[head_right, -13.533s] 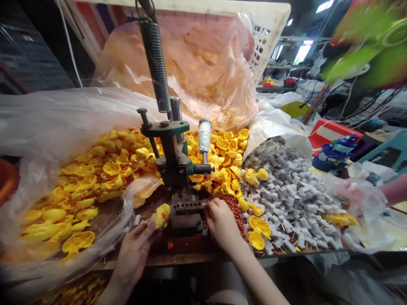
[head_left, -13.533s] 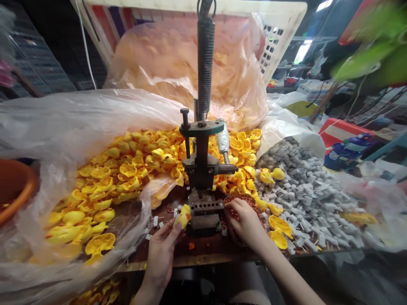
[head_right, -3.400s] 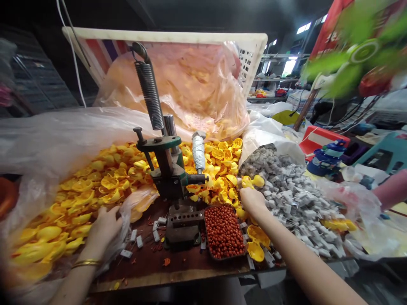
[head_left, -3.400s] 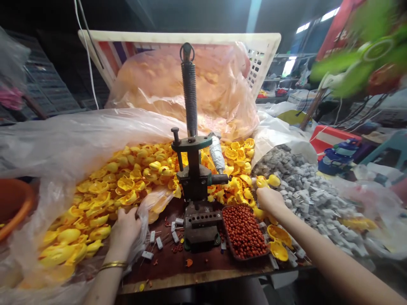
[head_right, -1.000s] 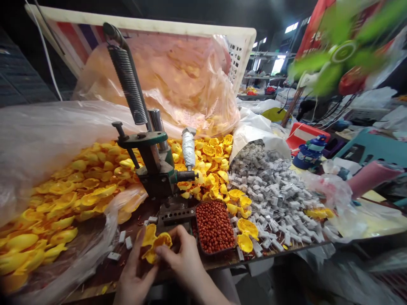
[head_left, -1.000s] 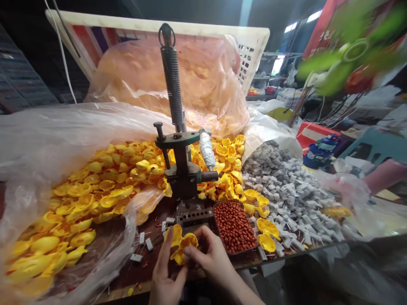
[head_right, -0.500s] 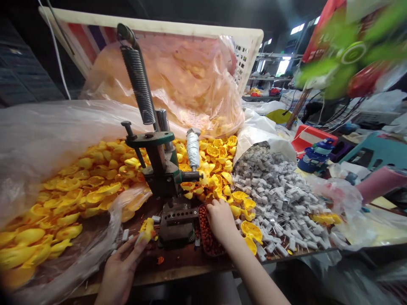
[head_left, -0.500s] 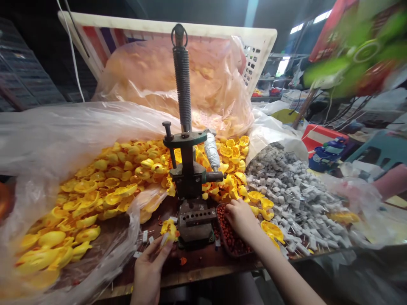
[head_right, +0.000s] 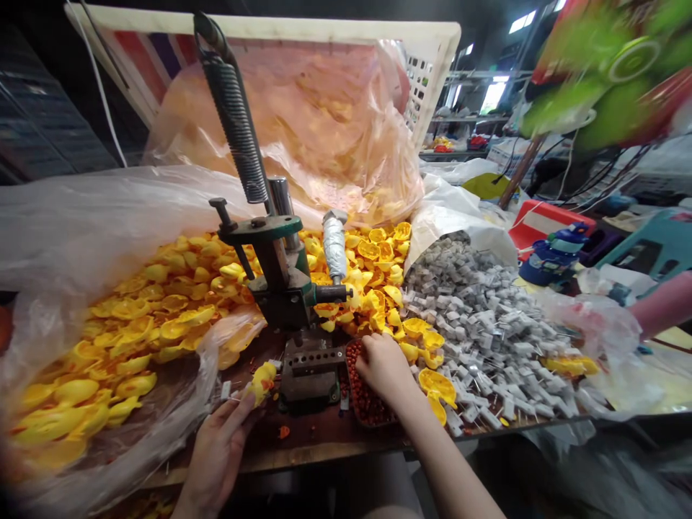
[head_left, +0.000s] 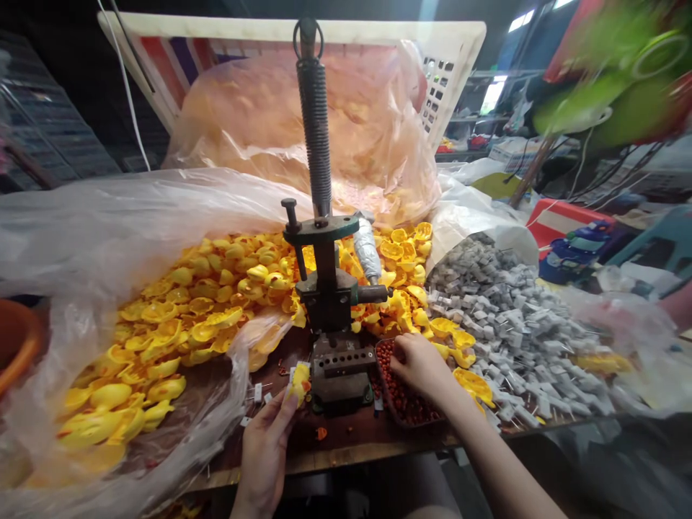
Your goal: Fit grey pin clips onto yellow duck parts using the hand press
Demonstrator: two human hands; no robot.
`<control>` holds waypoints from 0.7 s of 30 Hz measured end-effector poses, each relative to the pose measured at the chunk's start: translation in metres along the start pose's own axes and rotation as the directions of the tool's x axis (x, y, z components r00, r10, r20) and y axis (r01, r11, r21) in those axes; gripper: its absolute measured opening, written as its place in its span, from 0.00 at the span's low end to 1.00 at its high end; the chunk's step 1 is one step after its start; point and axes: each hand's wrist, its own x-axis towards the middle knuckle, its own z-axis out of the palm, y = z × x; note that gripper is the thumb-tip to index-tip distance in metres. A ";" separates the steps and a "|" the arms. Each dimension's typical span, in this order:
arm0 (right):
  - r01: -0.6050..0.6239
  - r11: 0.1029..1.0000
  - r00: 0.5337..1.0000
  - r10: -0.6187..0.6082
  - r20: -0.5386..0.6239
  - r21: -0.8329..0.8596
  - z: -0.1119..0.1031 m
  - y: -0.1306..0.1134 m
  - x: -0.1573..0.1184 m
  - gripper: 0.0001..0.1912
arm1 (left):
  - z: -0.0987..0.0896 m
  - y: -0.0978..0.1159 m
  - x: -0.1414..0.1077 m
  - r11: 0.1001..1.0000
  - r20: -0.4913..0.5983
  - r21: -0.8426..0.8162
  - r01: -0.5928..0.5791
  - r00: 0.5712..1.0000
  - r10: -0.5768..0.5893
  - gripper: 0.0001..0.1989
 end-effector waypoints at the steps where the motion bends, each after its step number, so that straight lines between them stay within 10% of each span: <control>1: 0.001 0.999 0.999 0.001 -0.037 0.051 0.002 0.001 -0.001 0.06 | 0.000 0.000 0.001 1.000 -0.003 -0.005 0.004 1.000 -0.004 0.22; 11: 0.045 0.885 0.976 0.060 -0.210 0.464 0.004 -0.005 -0.015 0.05 | 0.003 -0.005 0.000 0.997 0.044 -0.081 -0.015 0.999 0.018 0.18; 15: 0.110 0.626 0.988 0.013 -0.152 0.772 0.012 -0.041 -0.020 0.10 | 0.010 -0.008 -0.004 0.996 0.051 -0.088 -0.026 0.998 0.031 0.19; 21: -0.103 0.196 0.988 0.133 0.078 0.975 0.035 -0.098 -0.026 0.02 | 0.016 -0.012 -0.005 0.999 0.078 0.006 -0.039 0.996 0.038 0.19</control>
